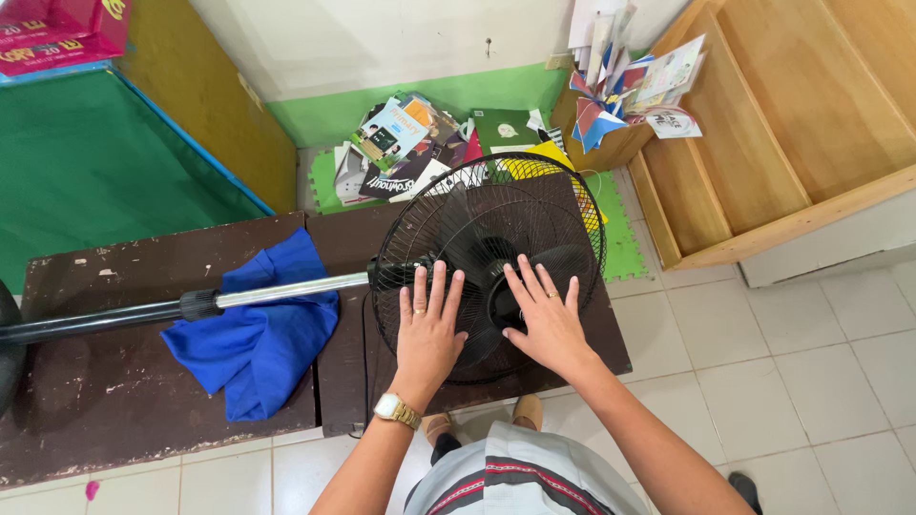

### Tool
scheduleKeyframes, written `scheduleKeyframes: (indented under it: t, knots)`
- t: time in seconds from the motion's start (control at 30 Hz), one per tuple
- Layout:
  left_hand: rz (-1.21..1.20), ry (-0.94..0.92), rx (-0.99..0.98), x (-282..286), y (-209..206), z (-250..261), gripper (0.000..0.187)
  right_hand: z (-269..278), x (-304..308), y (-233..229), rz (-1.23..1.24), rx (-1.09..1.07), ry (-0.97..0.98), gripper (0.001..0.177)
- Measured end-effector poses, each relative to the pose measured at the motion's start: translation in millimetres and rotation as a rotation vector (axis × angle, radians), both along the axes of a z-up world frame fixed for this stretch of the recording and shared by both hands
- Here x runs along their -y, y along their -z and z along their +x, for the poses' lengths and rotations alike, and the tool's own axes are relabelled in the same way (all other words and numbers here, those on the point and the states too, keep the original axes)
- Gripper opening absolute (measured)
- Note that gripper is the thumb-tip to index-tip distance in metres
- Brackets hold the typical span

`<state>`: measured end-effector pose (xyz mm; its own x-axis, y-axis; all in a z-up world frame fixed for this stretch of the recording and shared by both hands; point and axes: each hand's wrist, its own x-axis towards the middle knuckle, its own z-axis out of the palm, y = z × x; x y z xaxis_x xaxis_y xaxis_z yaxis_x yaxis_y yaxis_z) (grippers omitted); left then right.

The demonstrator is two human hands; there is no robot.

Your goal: The person removes the front grille of a standing electric fan, then unscrews the central nut to detach the fan blades from the motor shaft. The removed grille and blades are placed on the table next to the fan.

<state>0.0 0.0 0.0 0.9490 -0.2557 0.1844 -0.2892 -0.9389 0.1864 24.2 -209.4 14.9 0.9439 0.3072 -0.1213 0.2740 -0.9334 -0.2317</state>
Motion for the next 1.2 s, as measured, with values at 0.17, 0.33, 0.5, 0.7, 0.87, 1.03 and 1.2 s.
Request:
scheduleKeyframes:
  t: [0.17, 0.33, 0.5, 0.7, 0.87, 1.03, 1.2]
  knots:
    - [-0.004, 0.010, 0.003, -1.1, 2.2, 0.9, 0.106, 0.2, 1.6, -1.2, 0.005, 0.007, -0.003, 0.106]
    - [0.002, 0.012, 0.004, -1.8, 3.5, 0.8, 0.106, -0.3, 1.7, -1.5, 0.011, 0.014, -0.008, 0.107]
    - [-0.002, 0.009, -0.004, -2.4, 4.1, 0.8, 0.107, -0.7, 2.0, -1.3, 0.001, 0.010, -0.009, 0.108]
    - [-0.005, 0.013, 0.003, -3.0, 5.0, 0.7, 0.108, -0.1, 2.2, -1.3, -0.006, 0.016, -0.013, 0.108]
    - [0.002, 0.015, 0.001, -3.5, 6.8, 0.6, 0.108, -0.3, 1.9, -1.8, -0.011, 0.014, -0.012, 0.108]
    - [0.017, 0.016, 0.001, -3.4, 8.1, 1.1, 0.108, 0.0, 0.9, -1.8, -0.018, 0.001, -0.003, 0.109]
    - [0.018, 0.017, 0.001, -3.5, 7.6, 1.3, 0.108, -0.7, 0.5, -1.2, -0.007, 0.005, 0.001, 0.109]
